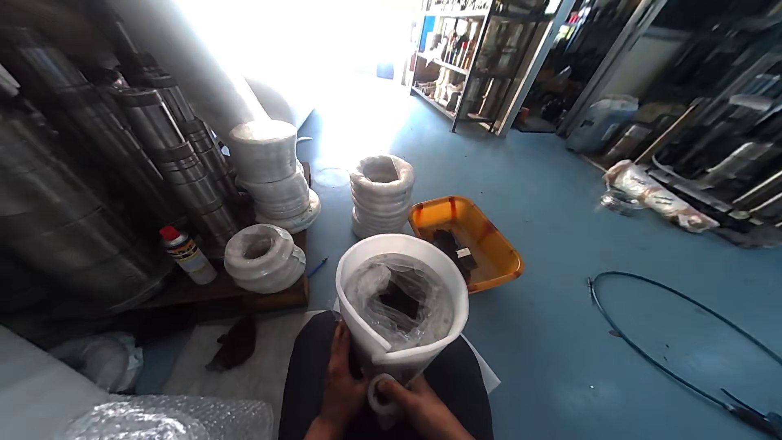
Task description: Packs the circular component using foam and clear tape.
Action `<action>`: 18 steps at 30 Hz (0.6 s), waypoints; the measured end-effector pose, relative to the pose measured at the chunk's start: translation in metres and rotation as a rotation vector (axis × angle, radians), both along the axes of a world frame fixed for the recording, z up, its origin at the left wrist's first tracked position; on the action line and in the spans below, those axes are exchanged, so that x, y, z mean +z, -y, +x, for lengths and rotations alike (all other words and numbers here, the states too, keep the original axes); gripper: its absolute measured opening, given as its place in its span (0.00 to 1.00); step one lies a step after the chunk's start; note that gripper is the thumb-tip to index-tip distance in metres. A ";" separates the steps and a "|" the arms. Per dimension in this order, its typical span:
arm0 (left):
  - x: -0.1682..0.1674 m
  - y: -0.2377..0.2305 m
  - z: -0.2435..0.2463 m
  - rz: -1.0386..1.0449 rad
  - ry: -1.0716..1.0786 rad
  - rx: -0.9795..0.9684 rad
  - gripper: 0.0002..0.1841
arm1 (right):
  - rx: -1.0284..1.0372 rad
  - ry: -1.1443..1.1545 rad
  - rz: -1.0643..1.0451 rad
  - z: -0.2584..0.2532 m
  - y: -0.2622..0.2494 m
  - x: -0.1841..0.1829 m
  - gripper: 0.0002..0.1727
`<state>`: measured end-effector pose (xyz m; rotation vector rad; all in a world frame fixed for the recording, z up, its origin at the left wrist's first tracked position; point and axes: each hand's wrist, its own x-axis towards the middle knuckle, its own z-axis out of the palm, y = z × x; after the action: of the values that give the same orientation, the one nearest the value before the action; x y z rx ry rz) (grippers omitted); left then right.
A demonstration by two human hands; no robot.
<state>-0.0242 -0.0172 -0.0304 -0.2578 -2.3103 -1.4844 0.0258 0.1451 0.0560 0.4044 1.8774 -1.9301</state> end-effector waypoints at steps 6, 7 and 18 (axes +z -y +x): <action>0.003 -0.003 0.003 -0.049 0.000 -0.033 0.51 | -0.058 -0.041 -0.089 -0.004 0.008 0.008 0.34; 0.003 -0.004 0.003 -0.062 0.003 -0.033 0.51 | -0.068 -0.038 -0.094 -0.005 0.009 0.008 0.33; -0.001 -0.003 0.001 -0.110 -0.024 0.000 0.52 | -0.069 -0.081 -0.208 -0.004 0.004 0.009 0.26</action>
<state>-0.0234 -0.0138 -0.0312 -0.3043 -2.3765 -1.3487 0.0221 0.1407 0.0648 0.3353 1.7076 -2.1919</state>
